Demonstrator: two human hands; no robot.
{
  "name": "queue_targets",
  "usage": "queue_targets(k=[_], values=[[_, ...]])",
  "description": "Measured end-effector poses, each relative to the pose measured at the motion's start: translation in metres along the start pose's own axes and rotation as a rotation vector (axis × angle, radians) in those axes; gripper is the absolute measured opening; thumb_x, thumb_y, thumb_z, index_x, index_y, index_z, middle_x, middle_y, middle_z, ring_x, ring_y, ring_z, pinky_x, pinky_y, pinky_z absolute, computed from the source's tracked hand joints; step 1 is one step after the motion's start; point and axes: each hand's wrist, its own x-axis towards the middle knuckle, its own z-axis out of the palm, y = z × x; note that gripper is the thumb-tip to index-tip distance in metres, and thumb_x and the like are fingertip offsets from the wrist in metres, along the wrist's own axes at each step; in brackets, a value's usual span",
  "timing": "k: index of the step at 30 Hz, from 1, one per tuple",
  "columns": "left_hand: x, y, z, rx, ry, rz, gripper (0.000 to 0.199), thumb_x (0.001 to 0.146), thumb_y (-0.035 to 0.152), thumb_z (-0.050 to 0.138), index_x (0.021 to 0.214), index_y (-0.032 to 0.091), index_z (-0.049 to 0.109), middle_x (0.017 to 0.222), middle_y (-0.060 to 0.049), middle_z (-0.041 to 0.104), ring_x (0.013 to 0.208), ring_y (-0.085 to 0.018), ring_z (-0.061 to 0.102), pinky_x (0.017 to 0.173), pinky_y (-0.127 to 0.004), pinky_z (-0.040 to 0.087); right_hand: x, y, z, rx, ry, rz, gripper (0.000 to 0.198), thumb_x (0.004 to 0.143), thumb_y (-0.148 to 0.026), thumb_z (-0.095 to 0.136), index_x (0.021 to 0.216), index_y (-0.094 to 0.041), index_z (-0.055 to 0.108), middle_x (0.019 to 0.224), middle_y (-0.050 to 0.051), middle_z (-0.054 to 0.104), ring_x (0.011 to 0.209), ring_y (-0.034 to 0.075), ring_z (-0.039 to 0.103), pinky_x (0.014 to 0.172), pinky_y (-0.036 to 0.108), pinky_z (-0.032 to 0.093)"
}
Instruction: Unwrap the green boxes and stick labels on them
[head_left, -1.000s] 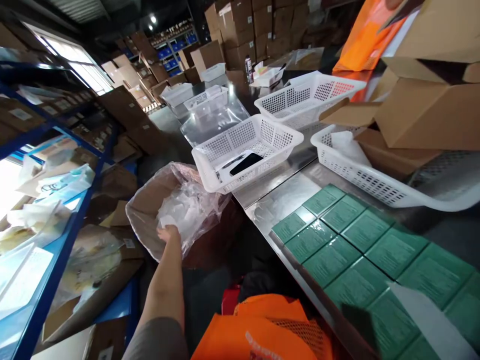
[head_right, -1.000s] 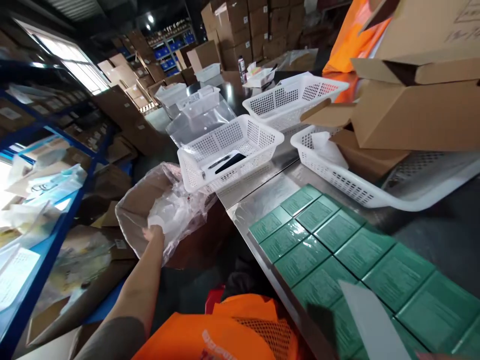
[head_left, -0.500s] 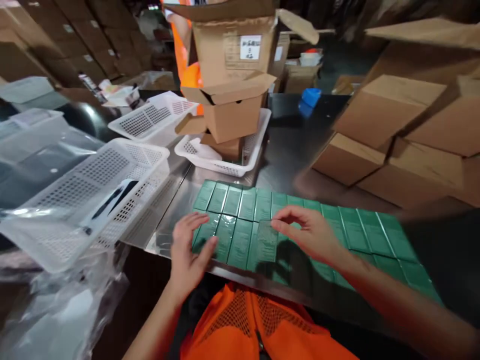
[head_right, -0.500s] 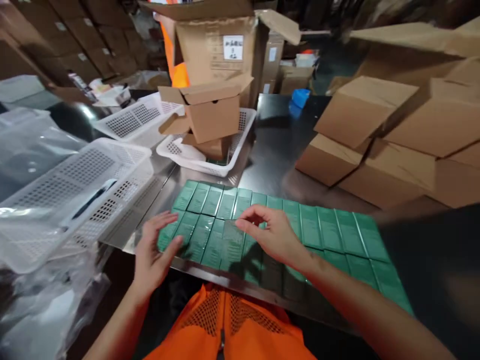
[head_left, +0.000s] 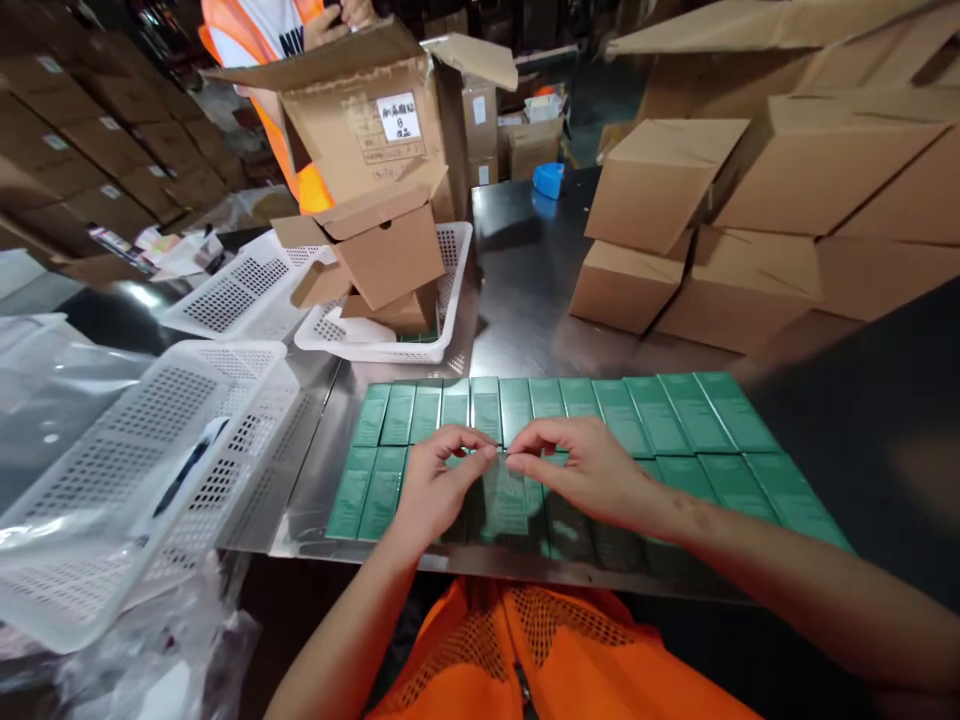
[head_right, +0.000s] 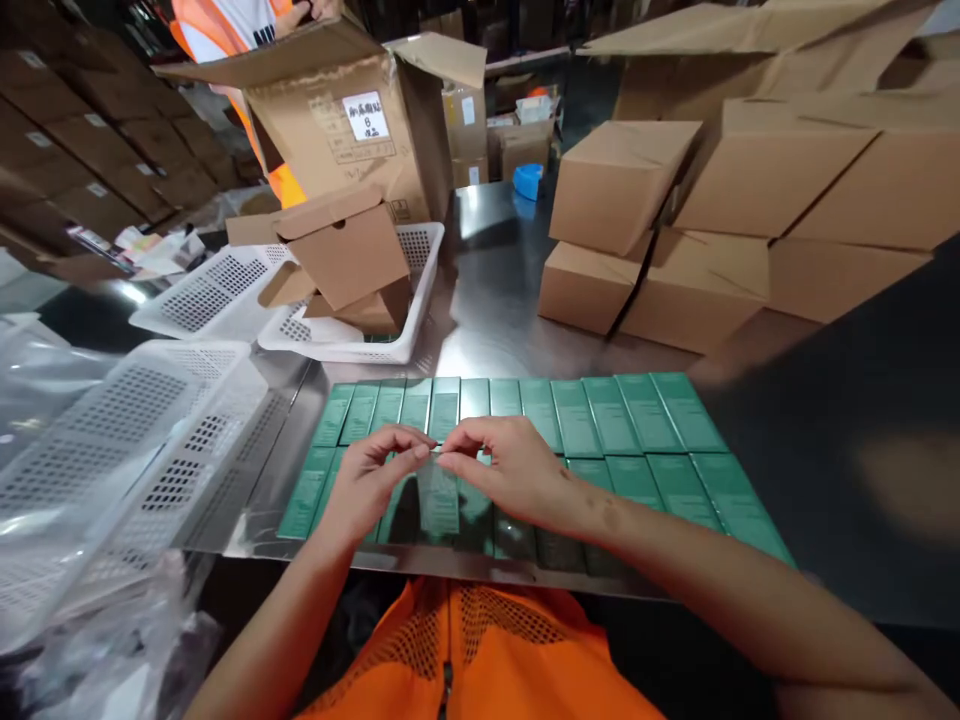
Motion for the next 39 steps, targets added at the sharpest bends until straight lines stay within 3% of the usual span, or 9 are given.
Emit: queue_targets(k=[3, 6, 9, 11, 14, 19, 23, 31, 39], values=[[0.004, -0.009, 0.004, -0.017, 0.129, -0.054, 0.018, 0.08, 0.038, 0.07, 0.073, 0.022, 0.073, 0.081, -0.002, 0.075, 0.082, -0.019, 0.065, 0.08, -0.031, 0.046, 0.004, 0.008, -0.003, -0.048, 0.033, -0.028, 0.011, 0.09, -0.025, 0.063, 0.083, -0.021, 0.071, 0.077, -0.002, 0.07, 0.07, 0.013, 0.062, 0.065, 0.025, 0.042], [0.01, -0.02, 0.002, -0.052, 0.266, -0.142, 0.028, 0.081, 0.045, 0.067, 0.093, 0.021, 0.075, 0.09, -0.005, 0.076, 0.087, -0.02, 0.067, 0.079, -0.031, 0.047, 0.014, 0.023, -0.01, -0.036, 0.103, 0.055, 0.011, 0.087, -0.026, 0.065, 0.081, -0.02, 0.072, 0.076, -0.001, 0.07, 0.069, 0.015, 0.061, 0.063, 0.026, 0.042], [0.015, -0.03, 0.002, -0.029, 0.144, -0.251, 0.043, 0.082, 0.052, 0.063, 0.107, 0.018, 0.07, 0.09, -0.006, 0.076, 0.082, -0.019, 0.067, 0.07, -0.029, 0.047, 0.027, 0.044, -0.02, 0.065, 0.162, 0.157, 0.014, 0.083, -0.031, 0.069, 0.081, -0.019, 0.073, 0.073, 0.001, 0.068, 0.067, 0.016, 0.06, 0.062, 0.027, 0.043], [0.017, -0.035, 0.006, 0.006, -0.006, -0.302, 0.04, 0.08, 0.054, 0.065, 0.093, 0.016, 0.07, 0.079, -0.006, 0.074, 0.069, -0.018, 0.065, 0.063, -0.028, 0.046, 0.035, 0.057, -0.025, 0.152, 0.157, 0.201, 0.017, 0.081, -0.035, 0.071, 0.081, -0.018, 0.073, 0.072, 0.001, 0.068, 0.067, 0.016, 0.06, 0.062, 0.027, 0.043], [0.018, -0.039, 0.016, 0.036, -0.093, -0.322, 0.032, 0.077, 0.049, 0.069, 0.07, 0.018, 0.064, 0.062, -0.002, 0.067, 0.055, -0.014, 0.058, 0.058, -0.027, 0.044, 0.043, 0.073, -0.027, 0.231, 0.118, 0.251, 0.019, 0.078, -0.036, 0.073, 0.081, -0.017, 0.073, 0.074, 0.002, 0.069, 0.069, 0.017, 0.061, 0.064, 0.027, 0.045], [0.025, -0.036, 0.026, 0.012, -0.123, -0.402, 0.017, 0.071, 0.035, 0.059, 0.065, 0.019, 0.059, 0.059, 0.0, 0.064, 0.048, -0.012, 0.056, 0.047, -0.023, 0.038, 0.048, 0.088, -0.024, 0.201, 0.1, 0.28, 0.019, 0.079, -0.035, 0.074, 0.082, -0.016, 0.074, 0.076, 0.003, 0.071, 0.071, 0.018, 0.063, 0.066, 0.028, 0.045], [0.031, -0.035, 0.028, 0.016, -0.147, -0.459, 0.021, 0.072, 0.039, 0.055, 0.071, 0.019, 0.059, 0.063, -0.002, 0.065, 0.046, -0.013, 0.058, 0.038, -0.02, 0.03, 0.05, 0.098, -0.024, 0.191, 0.095, 0.29, 0.015, 0.081, -0.032, 0.074, 0.082, -0.017, 0.075, 0.075, 0.002, 0.07, 0.07, 0.017, 0.062, 0.064, 0.026, 0.043], [0.041, -0.049, 0.042, 0.194, -0.146, -0.52, 0.024, 0.084, 0.038, 0.059, 0.07, 0.02, 0.055, 0.058, 0.001, 0.063, 0.043, -0.012, 0.059, 0.039, -0.019, 0.035, 0.054, 0.105, -0.025, -0.173, 0.206, 0.195, 0.003, 0.084, -0.019, 0.078, 0.081, -0.019, 0.076, 0.087, 0.002, 0.067, 0.069, 0.014, 0.057, 0.069, 0.026, 0.043], [0.048, -0.05, 0.047, 0.244, -0.177, -0.604, 0.025, 0.087, 0.029, 0.057, 0.064, 0.021, 0.05, 0.054, 0.002, 0.062, 0.039, -0.012, 0.059, 0.032, -0.017, 0.034, 0.058, 0.117, -0.02, -0.296, 0.146, 0.211, 0.004, 0.085, -0.02, 0.079, 0.081, -0.02, 0.077, 0.085, 0.003, 0.064, 0.075, 0.017, 0.058, 0.074, 0.029, 0.044]])
